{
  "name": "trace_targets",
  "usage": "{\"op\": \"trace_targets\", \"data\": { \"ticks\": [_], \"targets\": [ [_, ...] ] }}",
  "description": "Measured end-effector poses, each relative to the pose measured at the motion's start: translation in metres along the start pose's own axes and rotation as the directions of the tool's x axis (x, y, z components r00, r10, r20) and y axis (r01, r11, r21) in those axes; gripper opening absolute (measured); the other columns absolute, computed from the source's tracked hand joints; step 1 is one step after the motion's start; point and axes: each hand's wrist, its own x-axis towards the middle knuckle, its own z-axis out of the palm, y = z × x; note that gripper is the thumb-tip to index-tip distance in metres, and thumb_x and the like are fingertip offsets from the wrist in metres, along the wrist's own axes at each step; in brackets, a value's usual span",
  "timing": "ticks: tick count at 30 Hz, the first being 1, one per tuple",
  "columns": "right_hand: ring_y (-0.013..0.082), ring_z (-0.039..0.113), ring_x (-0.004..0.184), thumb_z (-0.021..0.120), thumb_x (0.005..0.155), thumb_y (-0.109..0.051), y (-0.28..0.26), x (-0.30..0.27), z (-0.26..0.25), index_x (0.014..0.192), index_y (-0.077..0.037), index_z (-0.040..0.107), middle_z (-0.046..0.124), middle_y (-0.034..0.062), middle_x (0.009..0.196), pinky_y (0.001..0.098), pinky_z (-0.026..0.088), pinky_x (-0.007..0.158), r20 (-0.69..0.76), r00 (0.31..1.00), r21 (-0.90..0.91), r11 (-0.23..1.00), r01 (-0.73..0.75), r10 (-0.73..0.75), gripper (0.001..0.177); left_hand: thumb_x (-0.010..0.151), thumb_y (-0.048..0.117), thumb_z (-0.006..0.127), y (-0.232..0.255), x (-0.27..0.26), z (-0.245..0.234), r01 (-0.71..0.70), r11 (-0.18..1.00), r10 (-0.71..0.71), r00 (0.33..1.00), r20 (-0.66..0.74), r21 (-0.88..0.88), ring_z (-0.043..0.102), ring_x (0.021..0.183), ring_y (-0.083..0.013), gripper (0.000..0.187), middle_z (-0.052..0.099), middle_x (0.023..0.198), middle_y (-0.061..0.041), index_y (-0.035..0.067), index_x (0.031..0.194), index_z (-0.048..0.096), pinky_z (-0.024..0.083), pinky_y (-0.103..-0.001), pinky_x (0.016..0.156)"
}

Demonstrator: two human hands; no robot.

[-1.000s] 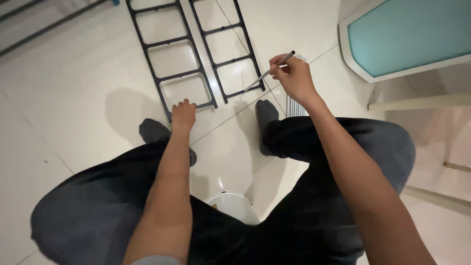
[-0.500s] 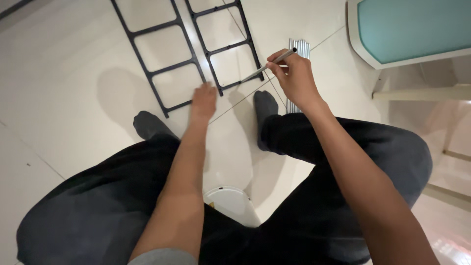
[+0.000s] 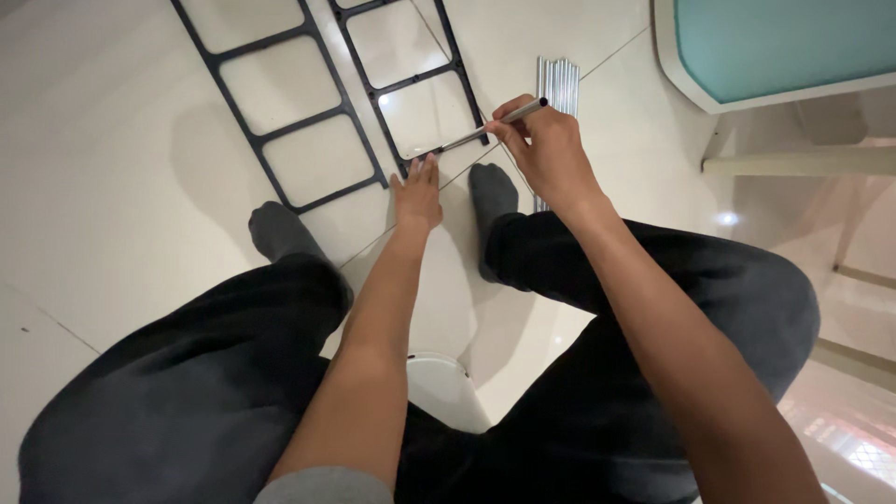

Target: The person assembles a metal rack by inserting silver rods into black side frames while sitting on the floor. They repeatedly pick up rods, align them with the frame slots, and push them into place, occasionally adjusting the frame orientation.

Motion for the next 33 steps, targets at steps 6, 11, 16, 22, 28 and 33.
{"op": "trace_targets", "data": {
  "ticks": [6,11,16,22,28,33],
  "targets": [
    [0.0225,0.077,0.085,0.074,0.102,-0.016,0.010,0.002,0.005,0.102,0.004,0.068,0.075,0.0137,0.090,0.0321,0.063,0.077,-0.058,0.997,0.006,0.998,0.057,-0.056,0.021,0.086,0.031,0.072,0.010,-0.011,-0.041,0.066,0.997,-0.061,0.991,0.118,-0.038,0.015,0.157,-0.0222,0.101,0.010,0.172,0.002,0.010,0.165,0.012,0.026,-0.066,0.116],
    [0.0191,0.065,0.065,0.072,0.104,-0.009,0.012,0.004,0.006,0.101,0.006,0.068,0.070,0.0145,0.079,0.0312,0.051,0.060,-0.167,0.983,0.001,0.997,0.076,-0.075,0.015,0.085,0.030,0.073,0.016,-0.006,-0.043,0.084,0.996,-0.084,0.993,0.086,-0.004,0.021,0.156,-0.0256,0.100,0.012,0.172,0.001,0.009,0.164,0.016,0.032,-0.069,0.111],
    [0.0143,0.058,0.058,0.064,0.103,0.002,0.008,0.002,0.007,0.097,0.005,0.067,0.068,0.0121,0.075,0.0308,0.044,0.054,-0.164,0.986,0.099,0.995,-0.012,0.028,0.007,0.081,0.030,0.077,0.020,-0.006,-0.042,0.071,0.997,-0.070,0.996,0.052,-0.017,0.026,0.153,-0.0294,0.104,0.013,0.172,0.000,0.010,0.163,0.017,0.040,-0.067,0.106],
    [0.0120,0.058,0.065,0.054,0.099,0.013,0.008,0.005,0.009,0.095,0.005,0.070,0.071,0.0105,0.083,0.0291,0.047,0.059,-0.119,0.991,0.147,0.988,-0.048,0.066,0.019,0.083,0.029,0.077,0.021,0.004,-0.047,0.102,0.990,-0.100,0.995,0.031,-0.099,0.030,0.153,-0.0322,0.101,0.017,0.173,-0.001,0.011,0.164,0.020,0.042,-0.068,0.105],
    [0.0176,0.068,0.082,0.051,0.098,0.016,0.008,0.006,0.004,0.095,0.006,0.072,0.073,0.0099,0.091,0.0300,0.053,0.072,-0.056,0.996,0.130,0.990,-0.060,0.068,0.023,0.082,0.030,0.076,0.021,0.008,-0.074,0.170,0.967,-0.135,0.973,0.187,-0.192,0.026,0.153,-0.0314,0.103,0.015,0.171,0.002,0.013,0.164,0.016,0.037,-0.072,0.108],
    [0.0211,0.075,0.100,0.047,0.097,0.019,0.020,0.004,0.000,0.093,0.007,0.069,0.075,0.0116,0.104,0.0305,0.060,0.095,0.014,0.998,0.143,0.988,0.061,-0.064,0.026,0.084,0.028,0.072,0.020,0.015,-0.075,0.191,0.958,-0.141,0.963,0.229,-0.215,0.029,0.152,-0.0308,0.098,0.016,0.172,0.004,0.014,0.164,0.018,0.037,-0.073,0.108]
  ]
}}
